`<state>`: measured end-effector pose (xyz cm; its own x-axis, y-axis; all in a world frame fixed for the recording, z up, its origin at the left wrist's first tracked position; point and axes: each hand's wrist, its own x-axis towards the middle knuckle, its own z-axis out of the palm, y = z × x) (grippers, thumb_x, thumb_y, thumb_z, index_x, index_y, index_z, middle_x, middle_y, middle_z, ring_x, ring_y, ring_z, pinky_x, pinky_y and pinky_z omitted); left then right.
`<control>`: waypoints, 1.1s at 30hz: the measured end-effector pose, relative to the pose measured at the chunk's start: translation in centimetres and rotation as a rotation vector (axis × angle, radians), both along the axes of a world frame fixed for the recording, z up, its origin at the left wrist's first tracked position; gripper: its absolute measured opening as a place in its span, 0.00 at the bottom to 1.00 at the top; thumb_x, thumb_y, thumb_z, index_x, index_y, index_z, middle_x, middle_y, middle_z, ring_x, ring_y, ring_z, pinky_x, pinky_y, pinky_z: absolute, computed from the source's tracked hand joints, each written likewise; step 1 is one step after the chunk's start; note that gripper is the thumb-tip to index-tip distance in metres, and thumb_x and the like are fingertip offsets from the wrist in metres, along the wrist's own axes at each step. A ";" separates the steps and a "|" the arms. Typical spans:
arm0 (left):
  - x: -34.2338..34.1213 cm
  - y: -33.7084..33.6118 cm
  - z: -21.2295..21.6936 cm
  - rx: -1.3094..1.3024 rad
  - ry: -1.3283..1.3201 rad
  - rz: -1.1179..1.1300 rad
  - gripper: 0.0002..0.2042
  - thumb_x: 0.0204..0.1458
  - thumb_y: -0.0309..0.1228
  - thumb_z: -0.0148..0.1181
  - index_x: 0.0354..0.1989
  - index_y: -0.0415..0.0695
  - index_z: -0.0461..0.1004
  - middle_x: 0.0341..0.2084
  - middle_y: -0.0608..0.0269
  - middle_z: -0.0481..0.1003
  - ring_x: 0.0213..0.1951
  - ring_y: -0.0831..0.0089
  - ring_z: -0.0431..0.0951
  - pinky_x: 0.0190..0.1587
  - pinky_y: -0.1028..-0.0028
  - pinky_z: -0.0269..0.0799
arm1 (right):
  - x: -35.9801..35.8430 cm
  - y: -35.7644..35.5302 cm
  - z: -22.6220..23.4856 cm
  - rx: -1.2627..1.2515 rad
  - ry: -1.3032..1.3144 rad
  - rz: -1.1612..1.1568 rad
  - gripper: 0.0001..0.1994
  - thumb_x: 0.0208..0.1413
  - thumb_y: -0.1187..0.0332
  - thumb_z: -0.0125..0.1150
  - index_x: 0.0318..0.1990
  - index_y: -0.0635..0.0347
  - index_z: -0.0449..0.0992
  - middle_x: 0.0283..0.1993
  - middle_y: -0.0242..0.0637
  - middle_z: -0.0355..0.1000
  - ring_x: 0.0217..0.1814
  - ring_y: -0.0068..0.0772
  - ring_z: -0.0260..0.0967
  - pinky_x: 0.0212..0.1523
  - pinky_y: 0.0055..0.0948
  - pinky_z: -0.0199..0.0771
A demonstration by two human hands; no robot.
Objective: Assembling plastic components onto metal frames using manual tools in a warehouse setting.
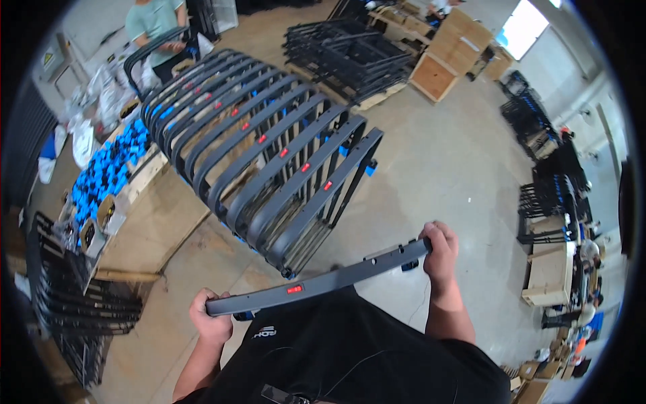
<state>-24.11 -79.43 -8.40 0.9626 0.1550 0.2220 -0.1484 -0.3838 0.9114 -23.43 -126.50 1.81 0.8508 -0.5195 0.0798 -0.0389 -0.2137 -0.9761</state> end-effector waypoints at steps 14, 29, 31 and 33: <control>-0.9 -20.7 0.3 0.249 0.250 0.327 0.06 0.45 0.20 0.61 0.25 0.40 0.69 0.20 0.65 0.69 0.27 0.77 0.66 0.31 0.74 0.63 | 22.4 -15.8 -8.3 0.137 0.097 0.476 0.18 0.59 0.62 0.62 0.21 0.63 0.69 0.21 0.23 0.59 0.27 0.16 0.54 0.26 0.26 0.52; 2.0 -25.8 -0.2 0.336 0.396 0.470 0.10 0.43 0.17 0.63 0.25 0.41 0.66 0.20 0.64 0.68 0.26 0.76 0.67 0.31 0.74 0.65 | 30.1 -17.8 -11.7 0.186 0.109 0.642 0.17 0.61 0.63 0.63 0.21 0.59 0.71 0.22 0.21 0.60 0.27 0.15 0.54 0.28 0.24 0.52; 1.8 -25.9 -0.2 0.351 0.387 0.465 0.10 0.43 0.17 0.63 0.25 0.41 0.66 0.20 0.65 0.68 0.26 0.76 0.67 0.30 0.74 0.65 | 30.4 -17.8 -11.5 0.174 0.100 0.655 0.18 0.60 0.62 0.64 0.21 0.61 0.71 0.21 0.22 0.61 0.26 0.15 0.55 0.27 0.24 0.53; 2.1 -25.8 -0.3 0.319 0.391 0.492 0.10 0.43 0.18 0.65 0.27 0.41 0.68 0.21 0.65 0.69 0.27 0.76 0.67 0.31 0.73 0.66 | 30.8 -17.8 -10.9 0.191 0.137 0.641 0.17 0.61 0.61 0.64 0.23 0.61 0.73 0.22 0.21 0.62 0.27 0.15 0.55 0.27 0.23 0.53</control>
<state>-21.96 -105.25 -8.69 0.8160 0.5777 -0.0191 0.4266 -0.5797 0.6942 7.36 -144.27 -9.13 0.9909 0.0966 -0.0936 -0.0881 -0.0599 -0.9943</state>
